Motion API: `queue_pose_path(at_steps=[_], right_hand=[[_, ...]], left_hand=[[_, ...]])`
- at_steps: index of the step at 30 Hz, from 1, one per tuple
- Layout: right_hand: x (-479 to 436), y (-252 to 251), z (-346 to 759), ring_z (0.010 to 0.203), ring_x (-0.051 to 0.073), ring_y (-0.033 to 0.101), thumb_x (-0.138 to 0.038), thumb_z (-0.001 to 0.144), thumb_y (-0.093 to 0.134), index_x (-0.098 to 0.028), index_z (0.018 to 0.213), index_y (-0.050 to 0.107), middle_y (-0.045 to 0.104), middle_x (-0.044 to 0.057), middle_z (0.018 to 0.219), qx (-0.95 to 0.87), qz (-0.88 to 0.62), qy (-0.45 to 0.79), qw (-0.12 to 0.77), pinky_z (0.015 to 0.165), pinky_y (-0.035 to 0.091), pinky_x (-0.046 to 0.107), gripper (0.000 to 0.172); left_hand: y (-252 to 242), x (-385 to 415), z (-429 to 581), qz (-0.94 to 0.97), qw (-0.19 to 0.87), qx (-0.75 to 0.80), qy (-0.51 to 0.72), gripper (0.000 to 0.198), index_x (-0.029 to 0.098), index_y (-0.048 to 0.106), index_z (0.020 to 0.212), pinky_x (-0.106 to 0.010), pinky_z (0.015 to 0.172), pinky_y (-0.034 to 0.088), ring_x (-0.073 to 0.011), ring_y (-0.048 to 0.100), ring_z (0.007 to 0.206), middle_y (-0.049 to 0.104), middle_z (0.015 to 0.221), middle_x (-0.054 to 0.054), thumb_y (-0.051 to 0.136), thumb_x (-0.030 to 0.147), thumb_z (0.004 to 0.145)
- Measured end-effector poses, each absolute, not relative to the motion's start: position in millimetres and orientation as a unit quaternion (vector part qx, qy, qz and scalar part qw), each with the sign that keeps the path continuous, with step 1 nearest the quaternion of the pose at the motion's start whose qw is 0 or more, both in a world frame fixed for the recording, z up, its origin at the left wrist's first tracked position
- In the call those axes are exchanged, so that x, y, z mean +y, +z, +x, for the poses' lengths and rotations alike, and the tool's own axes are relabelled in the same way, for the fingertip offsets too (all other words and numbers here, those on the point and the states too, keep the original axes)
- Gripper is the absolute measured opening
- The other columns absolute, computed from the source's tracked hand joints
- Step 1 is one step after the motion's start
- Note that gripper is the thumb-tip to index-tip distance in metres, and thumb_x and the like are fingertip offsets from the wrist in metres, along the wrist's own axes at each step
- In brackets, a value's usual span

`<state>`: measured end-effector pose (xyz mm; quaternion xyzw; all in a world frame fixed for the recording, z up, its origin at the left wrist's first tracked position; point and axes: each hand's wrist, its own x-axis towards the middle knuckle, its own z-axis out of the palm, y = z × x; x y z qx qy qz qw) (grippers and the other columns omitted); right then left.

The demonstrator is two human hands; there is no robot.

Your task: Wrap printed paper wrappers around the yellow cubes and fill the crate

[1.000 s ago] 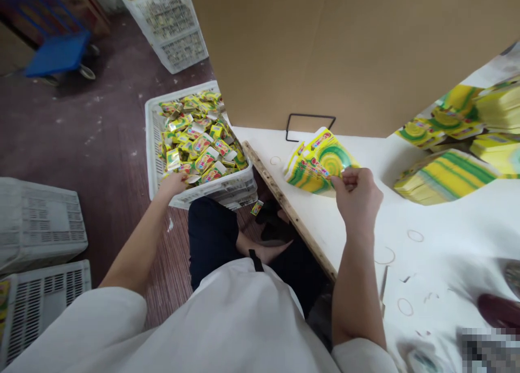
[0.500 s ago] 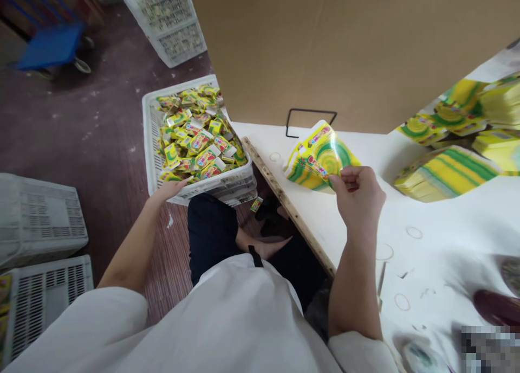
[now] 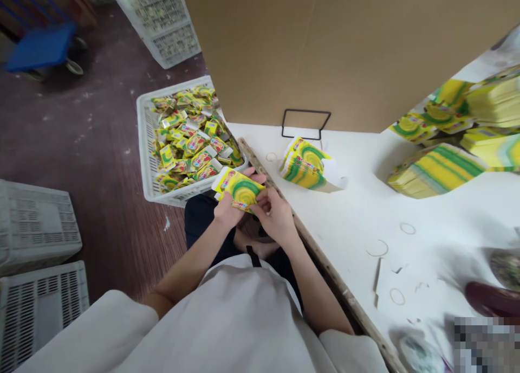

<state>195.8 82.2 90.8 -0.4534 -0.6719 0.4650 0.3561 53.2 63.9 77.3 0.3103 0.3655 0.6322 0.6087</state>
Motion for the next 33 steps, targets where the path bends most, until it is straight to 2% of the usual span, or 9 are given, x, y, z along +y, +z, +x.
queue_pose_path(at_steps=[4, 7, 10, 13, 16, 19, 21, 27, 33], right_hand=[[69, 80, 192, 0.069, 0.017, 0.064, -0.032, 0.08, 0.071, -0.024, 0.097, 0.054, 0.068, 0.001, 0.08, -0.636, -0.466, 0.473, 0.393, 0.065, 0.053, 0.031, 0.026], [58, 79, 190, 0.075, 0.017, 0.064, -0.03, 0.08, 0.07, -0.024, 0.096, 0.056, 0.068, 0.002, 0.086, -0.63, -0.456, 0.484, 0.4, 0.07, 0.054, 0.032, 0.023], [51, 73, 184, 0.077, 0.018, 0.064, -0.034, 0.08, 0.072, -0.023, 0.093, 0.057, 0.068, 0.002, 0.089, -0.633, -0.436, 0.516, 0.378, 0.072, 0.054, 0.033, 0.022], [55, 61, 182, 0.076, 0.018, 0.063, -0.041, 0.077, 0.077, -0.024, 0.099, 0.056, 0.068, 0.002, 0.088, -0.615, -0.425, 0.556, 0.364, 0.07, 0.053, 0.033, 0.035], [67, 53, 188, 0.073, 0.017, 0.062, -0.045, 0.073, 0.081, -0.024, 0.102, 0.056, 0.067, 0.0, 0.084, -0.591, -0.44, 0.563, 0.373, 0.067, 0.051, 0.031, 0.044], [76, 58, 196, 0.076, 0.017, 0.063, -0.049, 0.079, 0.075, -0.025, 0.102, 0.057, 0.068, 0.002, 0.089, -0.563, -0.454, 0.555, 0.41, 0.069, 0.052, 0.032, 0.038], [78, 66, 199, 0.081, 0.019, 0.065, -0.053, 0.084, 0.069, -0.026, 0.102, 0.057, 0.07, 0.003, 0.093, -0.551, -0.45, 0.555, 0.432, 0.074, 0.055, 0.034, 0.035], [79, 74, 199, 0.073, 0.02, 0.067, -0.061, 0.081, 0.069, -0.025, 0.093, 0.057, 0.071, 0.003, 0.084, -0.524, -0.468, 0.57, 0.427, 0.069, 0.058, 0.035, 0.04], [74, 68, 197, 0.062, 0.018, 0.061, -0.056, 0.082, 0.069, -0.024, 0.083, 0.059, 0.067, 0.0, 0.071, -0.54, -0.463, 0.575, 0.404, 0.059, 0.053, 0.031, 0.033]], left_hand=[[88, 68, 76, 0.199, 0.573, 0.39, 0.692, 0.059, 0.025, 0.064, 0.093, -0.045, 0.085, 0.057, -0.0317, 0.069, 0.105, 0.07, 0.086, -0.008, 0.056, 0.081, 0.076], [81, 68, 77, 0.158, 0.548, 0.39, 0.723, 0.054, 0.024, 0.06, 0.09, -0.039, 0.08, 0.057, -0.0267, 0.07, 0.095, 0.065, 0.078, -0.005, 0.053, 0.077, 0.082], [71, 68, 77, 0.123, 0.545, 0.379, 0.738, 0.049, 0.023, 0.056, 0.086, -0.032, 0.075, 0.055, -0.0184, 0.065, 0.075, 0.057, 0.071, -0.001, 0.057, 0.072, 0.085], [62, 70, 77, 0.093, 0.531, 0.406, 0.738, 0.051, 0.023, 0.052, 0.08, -0.028, 0.07, 0.053, -0.013, 0.055, 0.061, 0.048, 0.066, 0.003, 0.063, 0.073, 0.081], [58, 71, 75, 0.122, 0.528, 0.434, 0.72, 0.058, 0.023, 0.057, 0.085, -0.03, 0.076, 0.054, -0.0161, 0.061, 0.073, 0.057, 0.075, 0.001, 0.068, 0.079, 0.074], [58, 69, 74, 0.181, 0.545, 0.413, 0.707, 0.062, 0.023, 0.064, 0.096, -0.034, 0.089, 0.054, -0.0212, 0.066, 0.097, 0.067, 0.096, -0.004, 0.074, 0.077, 0.068], [60, 66, 77, 0.193, 0.562, 0.409, 0.693, 0.06, 0.023, 0.067, 0.098, -0.035, 0.093, 0.053, -0.0221, 0.067, 0.102, 0.071, 0.103, -0.005, 0.08, 0.072, 0.066], [58, 56, 82, 0.145, 0.582, 0.408, 0.688, 0.046, 0.023, 0.073, 0.093, -0.034, 0.087, 0.056, -0.0202, 0.071, 0.089, 0.075, 0.089, -0.001, 0.09, 0.055, 0.064], [57, 56, 73, 0.153, 0.54, 0.44, 0.701, 0.042, 0.02, 0.071, 0.075, -0.036, 0.078, 0.059, -0.0207, 0.071, 0.075, 0.072, 0.072, -0.001, 0.088, 0.056, 0.064]])
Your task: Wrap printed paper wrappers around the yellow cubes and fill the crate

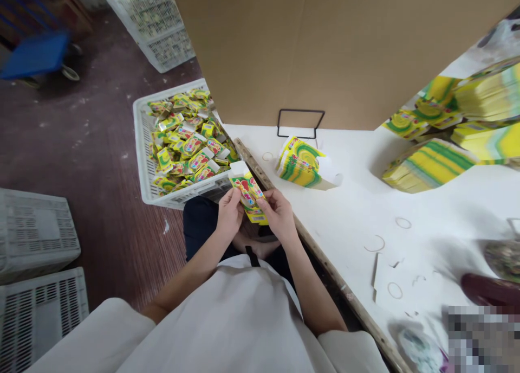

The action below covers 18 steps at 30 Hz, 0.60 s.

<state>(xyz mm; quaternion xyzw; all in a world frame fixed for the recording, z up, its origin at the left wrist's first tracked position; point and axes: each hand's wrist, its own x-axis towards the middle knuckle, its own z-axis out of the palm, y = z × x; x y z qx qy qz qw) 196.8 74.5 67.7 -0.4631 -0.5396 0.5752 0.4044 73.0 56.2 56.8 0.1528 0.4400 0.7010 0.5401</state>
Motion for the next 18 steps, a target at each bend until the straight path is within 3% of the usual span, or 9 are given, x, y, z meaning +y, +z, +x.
queue_pose_path(at_steps=[4, 6, 9, 11, 13, 14, 16, 18], right_hand=[[73, 72, 201, 0.058, 0.016, 0.056, -0.046, 0.088, 0.063, -0.023, 0.077, 0.061, 0.064, -0.001, 0.066, -0.603, -0.486, 0.495, 0.394, 0.056, 0.048, 0.029, 0.025], [76, 79, 210, 0.063, 0.017, 0.06, -0.039, 0.09, 0.061, -0.023, 0.083, 0.067, 0.068, 0.0, 0.072, -0.656, -0.483, 0.448, 0.368, 0.06, 0.049, 0.03, 0.018], [80, 91, 226, 0.077, 0.021, 0.066, -0.027, 0.091, 0.062, -0.026, 0.093, 0.075, 0.073, 0.003, 0.085, -0.763, -0.428, 0.381, 0.299, 0.072, 0.053, 0.034, 0.014], [81, 99, 233, 0.083, 0.023, 0.065, -0.022, 0.092, 0.062, -0.029, 0.098, 0.078, 0.073, 0.004, 0.086, -0.819, -0.389, 0.326, 0.267, 0.077, 0.053, 0.037, 0.019], [78, 106, 233, 0.086, 0.024, 0.063, -0.018, 0.093, 0.061, -0.032, 0.1, 0.079, 0.072, 0.005, 0.085, -0.855, -0.36, 0.265, 0.262, 0.084, 0.053, 0.042, 0.025], [76, 109, 231, 0.089, 0.025, 0.064, -0.016, 0.093, 0.06, -0.034, 0.101, 0.079, 0.073, 0.005, 0.088, -0.864, -0.35, 0.238, 0.271, 0.091, 0.052, 0.046, 0.027], [73, 111, 225, 0.106, 0.028, 0.064, -0.017, 0.093, 0.06, -0.036, 0.11, 0.076, 0.073, 0.006, 0.106, -0.852, -0.367, 0.196, 0.317, 0.109, 0.042, 0.056, 0.03], [72, 109, 221, 0.127, 0.032, 0.056, -0.025, 0.091, 0.066, -0.034, 0.131, 0.065, 0.064, 0.01, 0.132, -0.793, -0.429, 0.191, 0.388, 0.118, 0.033, 0.062, 0.041]], left_hand=[[56, 59, 66, 0.173, 0.527, 0.461, 0.693, 0.042, 0.02, 0.069, 0.073, -0.037, 0.078, 0.058, -0.0224, 0.07, 0.076, 0.072, 0.072, -0.002, 0.086, 0.058, 0.066], [59, 61, 55, 0.2, 0.524, 0.452, 0.694, 0.044, 0.022, 0.072, 0.086, -0.036, 0.083, 0.057, -0.022, 0.071, 0.085, 0.076, 0.089, -0.004, 0.081, 0.063, 0.071], [71, 63, 29, 0.294, 0.521, 0.452, 0.662, 0.063, 0.027, 0.069, 0.118, -0.039, 0.095, 0.053, -0.0238, 0.07, 0.102, 0.073, 0.117, -0.008, 0.066, 0.076, 0.078], [81, 62, 14, 0.367, 0.538, 0.461, 0.603, 0.074, 0.023, 0.069, 0.123, -0.043, 0.102, 0.05, -0.029, 0.068, 0.108, 0.072, 0.12, -0.012, 0.081, 0.07, 0.067], [89, 58, 10, 0.471, 0.547, 0.479, 0.499, 0.085, 0.022, 0.069, 0.123, -0.046, 0.105, 0.047, -0.0344, 0.066, 0.113, 0.072, 0.121, -0.013, 0.097, 0.052, 0.049], [91, 56, 12, 0.523, 0.542, 0.487, 0.443, 0.085, 0.022, 0.068, 0.123, -0.047, 0.104, 0.047, -0.0354, 0.065, 0.113, 0.072, 0.12, -0.012, 0.099, 0.045, 0.046], [90, 51, 21, 0.592, 0.508, 0.505, 0.371, 0.076, 0.023, 0.065, 0.123, -0.045, 0.098, 0.05, -0.0336, 0.067, 0.108, 0.072, 0.116, -0.009, 0.095, 0.044, 0.056], [87, 48, 33, 0.6, 0.464, 0.533, 0.374, 0.068, 0.023, 0.062, 0.123, -0.043, 0.092, 0.052, -0.0317, 0.068, 0.101, 0.071, 0.111, -0.009, 0.09, 0.045, 0.065]])
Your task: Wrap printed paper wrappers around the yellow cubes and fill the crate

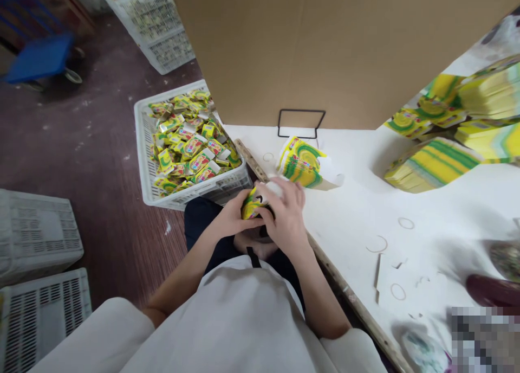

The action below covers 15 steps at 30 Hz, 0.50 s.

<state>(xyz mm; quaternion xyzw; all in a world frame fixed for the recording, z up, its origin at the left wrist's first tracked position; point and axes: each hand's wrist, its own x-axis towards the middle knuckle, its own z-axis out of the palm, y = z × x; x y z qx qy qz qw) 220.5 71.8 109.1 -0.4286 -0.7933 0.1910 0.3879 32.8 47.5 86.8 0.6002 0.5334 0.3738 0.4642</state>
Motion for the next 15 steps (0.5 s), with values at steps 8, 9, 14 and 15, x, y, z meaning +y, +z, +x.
queue_pose_path(at_steps=[8, 9, 14, 15], right_hand=[[72, 81, 213, 0.13, 0.027, 0.061, -0.048, 0.093, 0.063, -0.029, 0.137, 0.06, 0.066, 0.007, 0.137, -0.518, -0.391, 0.666, 0.369, 0.113, 0.049, 0.048, 0.048], [72, 81, 212, 0.131, 0.026, 0.06, -0.049, 0.092, 0.065, -0.03, 0.134, 0.063, 0.067, 0.006, 0.136, -0.514, -0.375, 0.683, 0.358, 0.114, 0.048, 0.048, 0.047], [74, 81, 213, 0.137, 0.028, 0.055, -0.061, 0.087, 0.067, -0.028, 0.14, 0.059, 0.065, 0.007, 0.14, -0.523, -0.378, 0.655, 0.393, 0.119, 0.043, 0.049, 0.063], [74, 80, 213, 0.136, 0.028, 0.056, -0.062, 0.088, 0.066, -0.028, 0.142, 0.058, 0.065, 0.008, 0.14, -0.522, -0.385, 0.65, 0.397, 0.119, 0.043, 0.049, 0.065]], left_hand=[[76, 44, 53, 0.7, 0.358, 0.485, 0.383, 0.076, 0.025, 0.047, 0.14, -0.047, 0.106, 0.048, -0.037, 0.057, 0.129, 0.057, 0.141, -0.015, 0.083, 0.036, 0.074], [76, 44, 54, 0.709, 0.349, 0.476, 0.385, 0.074, 0.025, 0.046, 0.14, -0.047, 0.106, 0.049, -0.0363, 0.057, 0.13, 0.057, 0.141, -0.014, 0.082, 0.034, 0.076], [76, 44, 53, 0.712, 0.294, 0.507, 0.387, 0.069, 0.026, 0.044, 0.134, -0.042, 0.098, 0.054, -0.03, 0.063, 0.119, 0.061, 0.127, -0.01, 0.08, 0.027, 0.075], [76, 44, 53, 0.711, 0.286, 0.518, 0.38, 0.07, 0.025, 0.043, 0.134, -0.041, 0.096, 0.055, -0.0292, 0.064, 0.116, 0.061, 0.126, -0.009, 0.08, 0.026, 0.074]])
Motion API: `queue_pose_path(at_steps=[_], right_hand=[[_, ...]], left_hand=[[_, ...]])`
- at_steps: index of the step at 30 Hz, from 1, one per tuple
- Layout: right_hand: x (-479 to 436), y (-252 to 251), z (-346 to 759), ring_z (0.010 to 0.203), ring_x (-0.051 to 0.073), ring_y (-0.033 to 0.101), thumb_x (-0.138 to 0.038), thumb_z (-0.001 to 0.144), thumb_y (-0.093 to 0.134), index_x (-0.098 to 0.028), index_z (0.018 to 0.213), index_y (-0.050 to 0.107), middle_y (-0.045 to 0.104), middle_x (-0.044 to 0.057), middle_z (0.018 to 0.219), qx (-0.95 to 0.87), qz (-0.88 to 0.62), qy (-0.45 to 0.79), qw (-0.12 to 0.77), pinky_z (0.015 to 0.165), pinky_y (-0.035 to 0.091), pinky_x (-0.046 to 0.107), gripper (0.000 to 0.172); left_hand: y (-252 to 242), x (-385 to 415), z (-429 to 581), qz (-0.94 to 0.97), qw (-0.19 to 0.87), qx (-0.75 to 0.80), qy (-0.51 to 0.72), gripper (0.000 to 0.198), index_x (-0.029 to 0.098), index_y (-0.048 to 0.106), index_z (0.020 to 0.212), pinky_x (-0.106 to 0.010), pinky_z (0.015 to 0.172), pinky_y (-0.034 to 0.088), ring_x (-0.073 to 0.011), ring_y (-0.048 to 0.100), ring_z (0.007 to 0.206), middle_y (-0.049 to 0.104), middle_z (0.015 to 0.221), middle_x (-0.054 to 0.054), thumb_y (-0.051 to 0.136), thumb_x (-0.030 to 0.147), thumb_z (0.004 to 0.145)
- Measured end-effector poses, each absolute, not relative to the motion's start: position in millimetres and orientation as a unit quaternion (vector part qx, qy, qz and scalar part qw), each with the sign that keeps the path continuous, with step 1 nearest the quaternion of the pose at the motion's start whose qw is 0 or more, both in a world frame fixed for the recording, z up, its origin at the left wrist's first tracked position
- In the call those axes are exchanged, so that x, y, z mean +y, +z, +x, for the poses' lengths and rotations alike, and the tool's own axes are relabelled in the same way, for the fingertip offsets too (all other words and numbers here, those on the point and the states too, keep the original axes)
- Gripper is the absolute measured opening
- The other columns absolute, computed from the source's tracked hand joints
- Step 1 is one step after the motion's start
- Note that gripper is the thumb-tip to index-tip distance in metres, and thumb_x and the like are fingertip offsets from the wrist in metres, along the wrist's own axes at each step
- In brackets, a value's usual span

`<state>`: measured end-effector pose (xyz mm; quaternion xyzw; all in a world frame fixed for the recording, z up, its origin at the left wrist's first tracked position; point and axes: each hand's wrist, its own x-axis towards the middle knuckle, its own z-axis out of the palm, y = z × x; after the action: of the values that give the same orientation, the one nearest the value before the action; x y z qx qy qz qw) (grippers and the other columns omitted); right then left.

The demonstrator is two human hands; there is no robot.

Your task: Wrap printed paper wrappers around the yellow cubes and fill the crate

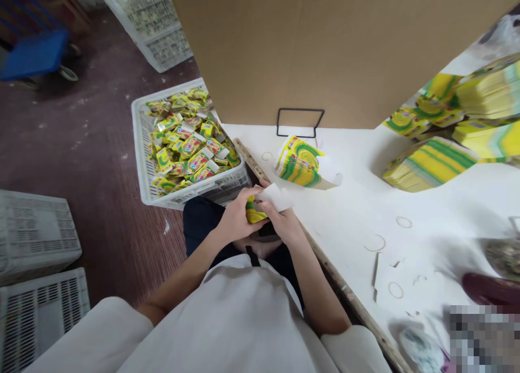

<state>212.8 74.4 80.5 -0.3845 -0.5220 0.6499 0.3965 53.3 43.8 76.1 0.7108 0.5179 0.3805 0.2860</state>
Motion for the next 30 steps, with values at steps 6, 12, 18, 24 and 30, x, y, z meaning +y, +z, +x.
queue_pose_path(at_steps=[6, 12, 18, 24, 30], right_hand=[[72, 82, 214, 0.14, 0.029, 0.053, -0.059, 0.096, 0.055, -0.029, 0.147, 0.054, 0.059, 0.006, 0.148, -0.592, -0.388, 0.59, 0.389, 0.122, 0.038, 0.051, 0.06], [63, 88, 214, 0.146, 0.026, 0.047, -0.021, 0.097, 0.053, -0.034, 0.151, 0.048, 0.046, 0.002, 0.159, -0.749, -0.363, 0.427, 0.353, 0.12, 0.042, 0.046, 0.057], [73, 80, 223, 0.141, 0.025, 0.053, -0.013, 0.095, 0.051, -0.036, 0.143, 0.058, 0.05, 0.002, 0.156, -0.772, -0.391, 0.346, 0.363, 0.117, 0.047, 0.043, 0.054], [86, 80, 235, 0.142, 0.029, 0.051, -0.031, 0.097, 0.059, -0.029, 0.126, 0.072, 0.05, 0.008, 0.156, -0.81, -0.364, 0.384, 0.252, 0.118, 0.045, 0.048, 0.032], [92, 87, 239, 0.131, 0.029, 0.062, -0.032, 0.088, 0.07, -0.026, 0.107, 0.076, 0.064, 0.011, 0.138, -0.814, -0.341, 0.415, 0.224, 0.11, 0.051, 0.047, 0.02]], left_hand=[[73, 43, 52, 0.739, 0.264, 0.49, 0.38, 0.065, 0.025, 0.04, 0.129, -0.039, 0.094, 0.056, -0.0286, 0.061, 0.121, 0.059, 0.128, -0.01, 0.075, 0.021, 0.075], [65, 47, 53, 0.705, 0.278, 0.545, 0.359, 0.073, 0.022, 0.037, 0.134, -0.047, 0.103, 0.052, -0.0317, 0.058, 0.124, 0.052, 0.136, -0.016, 0.074, 0.022, 0.072], [74, 46, 45, 0.695, 0.23, 0.594, 0.333, 0.06, 0.016, 0.05, 0.125, -0.05, 0.099, 0.053, -0.0335, 0.062, 0.115, 0.063, 0.12, -0.015, 0.074, 0.019, 0.07], [90, 52, 25, 0.728, 0.282, 0.57, 0.257, 0.057, 0.02, 0.062, 0.12, -0.042, 0.097, 0.055, -0.0294, 0.07, 0.108, 0.073, 0.118, -0.009, 0.081, 0.024, 0.067], [98, 58, 27, 0.757, 0.282, 0.56, 0.185, 0.058, 0.023, 0.066, 0.118, -0.042, 0.096, 0.057, -0.0292, 0.071, 0.106, 0.074, 0.117, -0.006, 0.084, 0.03, 0.064]])
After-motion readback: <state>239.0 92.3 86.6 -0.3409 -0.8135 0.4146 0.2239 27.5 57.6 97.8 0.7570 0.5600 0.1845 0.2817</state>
